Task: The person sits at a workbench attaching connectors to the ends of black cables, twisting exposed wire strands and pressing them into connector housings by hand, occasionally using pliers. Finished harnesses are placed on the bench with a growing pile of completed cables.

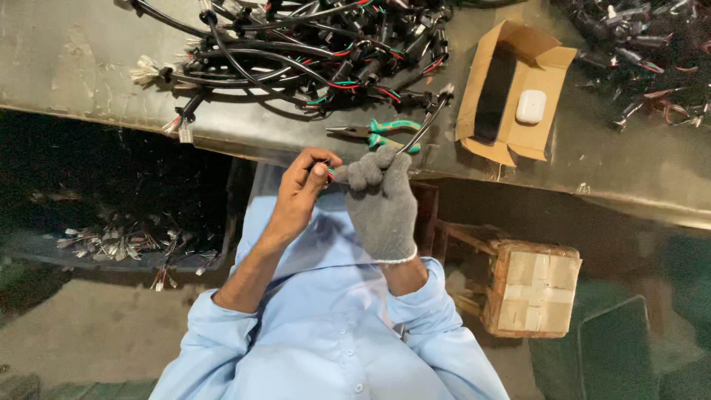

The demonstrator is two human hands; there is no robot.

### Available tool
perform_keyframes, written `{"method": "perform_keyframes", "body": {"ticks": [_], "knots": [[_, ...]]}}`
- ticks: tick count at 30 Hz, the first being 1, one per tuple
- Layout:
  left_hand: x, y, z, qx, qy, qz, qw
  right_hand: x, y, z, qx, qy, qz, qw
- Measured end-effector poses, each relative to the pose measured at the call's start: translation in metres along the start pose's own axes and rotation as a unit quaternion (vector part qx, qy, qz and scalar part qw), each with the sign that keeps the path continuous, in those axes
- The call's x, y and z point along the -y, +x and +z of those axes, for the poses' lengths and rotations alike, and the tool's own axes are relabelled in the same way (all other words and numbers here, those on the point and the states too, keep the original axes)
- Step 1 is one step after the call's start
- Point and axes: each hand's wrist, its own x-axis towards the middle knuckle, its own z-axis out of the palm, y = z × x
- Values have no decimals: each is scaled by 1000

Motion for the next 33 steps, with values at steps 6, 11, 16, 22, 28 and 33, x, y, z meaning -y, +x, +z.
{"method": "perform_keyframes", "body": {"ticks": [6,11,16,22,28,33], "knots": [[19,-4,1,0,-24,-81,996,-3,-18,-5,102,-531,31,841],[6,-5,-5,97,28,-38,994,16,-19,12,293,-599,-9,745],[-59,-12,-46,77,-202,89,972,53,0,23,244,-733,-13,634],[-82,-12,-62,78,196,64,975,51,-2,13,263,-771,30,580],[-102,-3,-58,-48,125,130,982,47,0,9,257,-743,-28,617],[-104,-1,-32,34,263,87,960,41,6,7,243,-721,-32,648]]}}
